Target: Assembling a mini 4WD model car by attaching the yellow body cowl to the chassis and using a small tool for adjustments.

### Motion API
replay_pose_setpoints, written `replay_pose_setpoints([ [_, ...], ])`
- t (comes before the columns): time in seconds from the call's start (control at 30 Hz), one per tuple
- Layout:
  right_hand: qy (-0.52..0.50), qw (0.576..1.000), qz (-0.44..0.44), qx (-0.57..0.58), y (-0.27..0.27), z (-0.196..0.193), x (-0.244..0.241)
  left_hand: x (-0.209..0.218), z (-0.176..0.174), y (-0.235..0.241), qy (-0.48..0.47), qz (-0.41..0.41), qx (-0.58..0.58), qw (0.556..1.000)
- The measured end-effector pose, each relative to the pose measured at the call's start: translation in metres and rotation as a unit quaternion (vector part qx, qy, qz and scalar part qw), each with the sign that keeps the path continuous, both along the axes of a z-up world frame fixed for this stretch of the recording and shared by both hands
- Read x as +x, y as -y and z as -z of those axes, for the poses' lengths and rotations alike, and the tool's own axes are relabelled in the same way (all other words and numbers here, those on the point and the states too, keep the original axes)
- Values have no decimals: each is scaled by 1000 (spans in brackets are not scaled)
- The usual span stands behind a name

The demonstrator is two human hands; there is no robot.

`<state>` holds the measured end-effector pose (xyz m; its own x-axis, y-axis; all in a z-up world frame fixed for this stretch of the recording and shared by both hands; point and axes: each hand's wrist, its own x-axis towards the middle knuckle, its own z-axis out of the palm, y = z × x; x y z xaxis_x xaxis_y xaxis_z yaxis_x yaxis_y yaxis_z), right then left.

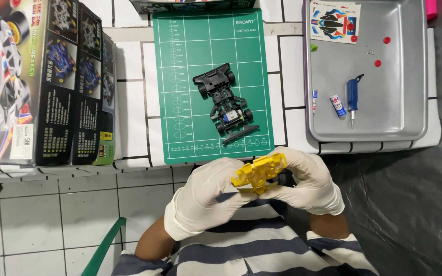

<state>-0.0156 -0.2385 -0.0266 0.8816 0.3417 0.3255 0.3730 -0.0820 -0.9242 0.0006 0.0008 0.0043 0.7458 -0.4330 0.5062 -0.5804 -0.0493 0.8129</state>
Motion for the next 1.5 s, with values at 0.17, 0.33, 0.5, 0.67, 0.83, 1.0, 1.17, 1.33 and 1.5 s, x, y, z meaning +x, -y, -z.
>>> replay_pose_setpoints([
  [0.17, -23, 1000, -19, -2, -5, -15, 3, -2, -6, 1, -9, 12, 5, 1000],
  [0.33, -8, 998, -59, 29, -10, -23, 8, -4, -9, 0, -8, 13, 1, 1000],
  [0.5, 25, 998, -64, 7, -12, -28, 11, -4, -3, -2, -5, 29, 7, 1000],
  [0.67, 17, 998, -68, 7, -13, -23, 11, -7, -5, -3, -18, 10, 13, 1000],
  [0.83, 17, 997, -74, -8, -14, -21, 13, -7, -2, -3, -22, 5, 30, 999],
  [1.0, 43, 996, -71, -18, -17, -23, 12, -11, 0, -4, -26, -15, -1, 1000],
  [1.17, 56, 995, -81, -28, -15, -23, 12, -12, 6, -4, -15, -19, -8, 1000],
  [1.33, 75, 992, -91, -32, -17, -24, 14, -15, 5, -6, -20, -9, -11, 1000],
  [1.5, 74, 988, -126, -49, -12, -24, 19, -17, 5, -3, 0, -15, 24, 1000],
])
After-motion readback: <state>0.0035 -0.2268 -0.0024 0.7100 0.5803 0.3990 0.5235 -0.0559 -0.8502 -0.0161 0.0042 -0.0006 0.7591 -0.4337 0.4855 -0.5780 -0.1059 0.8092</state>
